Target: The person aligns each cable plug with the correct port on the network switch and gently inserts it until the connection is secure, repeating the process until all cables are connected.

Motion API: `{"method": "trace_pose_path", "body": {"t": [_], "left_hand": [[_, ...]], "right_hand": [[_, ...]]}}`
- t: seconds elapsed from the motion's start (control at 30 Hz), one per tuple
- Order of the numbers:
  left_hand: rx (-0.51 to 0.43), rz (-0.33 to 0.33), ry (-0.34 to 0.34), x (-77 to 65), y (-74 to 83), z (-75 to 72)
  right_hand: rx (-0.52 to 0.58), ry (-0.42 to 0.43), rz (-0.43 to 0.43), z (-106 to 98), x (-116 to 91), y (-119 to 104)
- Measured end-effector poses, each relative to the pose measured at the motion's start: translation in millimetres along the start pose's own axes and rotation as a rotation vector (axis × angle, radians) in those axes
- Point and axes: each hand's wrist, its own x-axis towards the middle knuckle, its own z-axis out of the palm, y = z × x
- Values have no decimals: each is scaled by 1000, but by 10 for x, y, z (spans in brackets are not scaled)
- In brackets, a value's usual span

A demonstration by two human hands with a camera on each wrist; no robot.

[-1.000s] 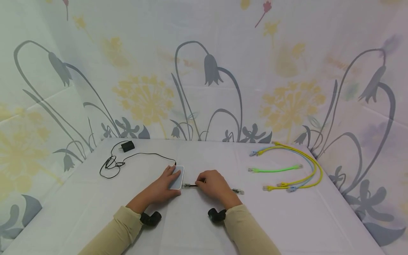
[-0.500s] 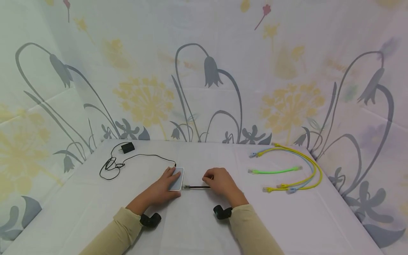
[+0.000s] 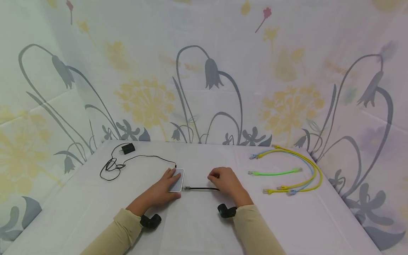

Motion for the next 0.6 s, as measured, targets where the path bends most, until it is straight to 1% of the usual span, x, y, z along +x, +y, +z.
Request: {"method": "trace_pose_path", "body": {"t": [0.13, 0.37, 0.6], "left_hand": [[9, 9, 3, 3, -14, 3], [20, 2, -3, 13, -23, 14], [24, -2, -5, 3, -12, 9]], "right_hand": [[-5, 6, 6, -34, 0, 40], [-15, 14, 34, -103, 4, 96], [1, 36, 56, -181, -13, 135]]}}
